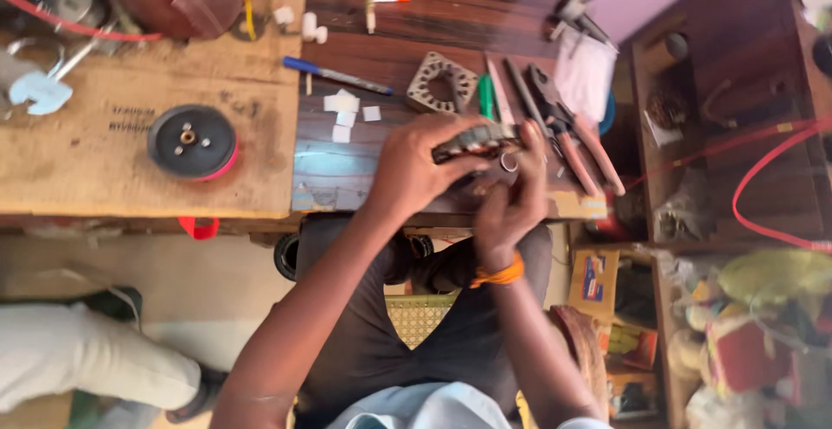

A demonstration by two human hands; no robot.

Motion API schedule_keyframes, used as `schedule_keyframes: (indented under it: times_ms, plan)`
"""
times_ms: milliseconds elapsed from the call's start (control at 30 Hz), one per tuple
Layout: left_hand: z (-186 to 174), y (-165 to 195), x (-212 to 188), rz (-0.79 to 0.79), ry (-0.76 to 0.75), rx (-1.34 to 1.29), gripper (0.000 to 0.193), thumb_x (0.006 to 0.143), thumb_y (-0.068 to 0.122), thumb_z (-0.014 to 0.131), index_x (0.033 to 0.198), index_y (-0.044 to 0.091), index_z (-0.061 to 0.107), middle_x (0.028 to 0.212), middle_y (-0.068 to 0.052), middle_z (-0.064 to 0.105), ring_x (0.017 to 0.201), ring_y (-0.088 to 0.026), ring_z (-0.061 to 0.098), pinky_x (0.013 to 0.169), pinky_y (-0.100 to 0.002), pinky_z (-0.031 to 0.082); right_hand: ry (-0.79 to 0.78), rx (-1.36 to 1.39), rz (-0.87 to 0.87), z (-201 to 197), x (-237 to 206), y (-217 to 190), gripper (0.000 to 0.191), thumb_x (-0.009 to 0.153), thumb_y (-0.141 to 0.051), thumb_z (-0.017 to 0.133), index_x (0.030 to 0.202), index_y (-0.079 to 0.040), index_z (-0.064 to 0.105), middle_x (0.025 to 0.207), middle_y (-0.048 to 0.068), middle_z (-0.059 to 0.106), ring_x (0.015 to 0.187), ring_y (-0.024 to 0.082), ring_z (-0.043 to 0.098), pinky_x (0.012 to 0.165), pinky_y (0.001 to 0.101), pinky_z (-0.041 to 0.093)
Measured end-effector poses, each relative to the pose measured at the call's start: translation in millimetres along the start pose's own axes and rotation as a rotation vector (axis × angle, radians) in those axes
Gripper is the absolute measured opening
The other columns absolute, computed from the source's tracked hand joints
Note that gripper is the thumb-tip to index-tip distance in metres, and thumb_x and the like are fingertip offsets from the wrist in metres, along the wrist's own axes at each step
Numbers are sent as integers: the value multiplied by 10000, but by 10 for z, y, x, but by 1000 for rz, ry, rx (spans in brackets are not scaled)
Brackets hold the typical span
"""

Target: The person sits at a workbench repairing an electric motor armature, holding it on their lap while working on the copper windings with a screwdriver, cutting small pieces with scissors, and fitting components onto the armature by hand before placing it on the bench next to the stator.

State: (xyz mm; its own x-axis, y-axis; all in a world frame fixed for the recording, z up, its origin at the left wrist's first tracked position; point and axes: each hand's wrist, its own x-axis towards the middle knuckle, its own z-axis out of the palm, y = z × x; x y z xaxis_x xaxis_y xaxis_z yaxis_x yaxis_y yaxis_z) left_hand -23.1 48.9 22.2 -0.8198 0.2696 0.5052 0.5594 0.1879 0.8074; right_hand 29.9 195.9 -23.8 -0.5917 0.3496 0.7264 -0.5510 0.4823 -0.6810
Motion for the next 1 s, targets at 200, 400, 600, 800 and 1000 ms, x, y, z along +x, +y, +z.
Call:
schedule_keyframes:
  times_ms: [200, 400, 600, 800, 1000]
  plan:
    - [-54, 67, -48, 4, -96, -64, 472, 865, 155, 864, 1295, 118, 673, 1138, -114, 738, 1015, -275, 745, 891, -379, 570, -318, -7, 283, -905, 783, 313, 337, 974, 155, 416, 1172, 76, 677, 1158, 161, 758, 1039, 212, 746, 933, 318, 609]
    - [-116, 155, -49, 29, -144, 30, 466, 899, 107, 830, 1324, 85, 641, 1137, -142, 712, 1029, -310, 721, 900, -392, 555, -570, -85, 210, -737, 1058, 599, 366, 901, 130, 485, 1160, 21, 720, 974, 147, 760, 909, 205, 749, 851, 302, 603]
    - [-100, 162, -54, 1, -161, 53, 491, 906, 109, 804, 1357, 89, 611, 1189, -143, 712, 1078, -303, 732, 926, -386, 557, -830, -324, -41, -477, 1289, 613, 321, 869, 28, 627, 1152, -58, 752, 1118, 158, 728, 1030, 325, 696, 942, 426, 532]
    - [-95, 248, -11, 86, -125, 119, 493, 907, 103, 791, 1361, 88, 598, 1247, -135, 681, 1137, -338, 667, 986, -415, 527, -1164, -558, -531, -409, 1432, 607, 438, 754, -36, 686, 1175, -126, 765, 1404, 37, 627, 1353, 289, 489, 1091, 469, 390]
    - [50, 347, -50, 149, 8, 139, 472, 886, 108, 804, 1321, 97, 621, 1246, -108, 680, 1139, -328, 636, 1006, -424, 515, -1123, -671, -863, -483, 1587, 647, 431, 775, -126, 722, 1203, -100, 691, 1344, 15, 654, 1382, 221, 522, 1216, 454, 351]
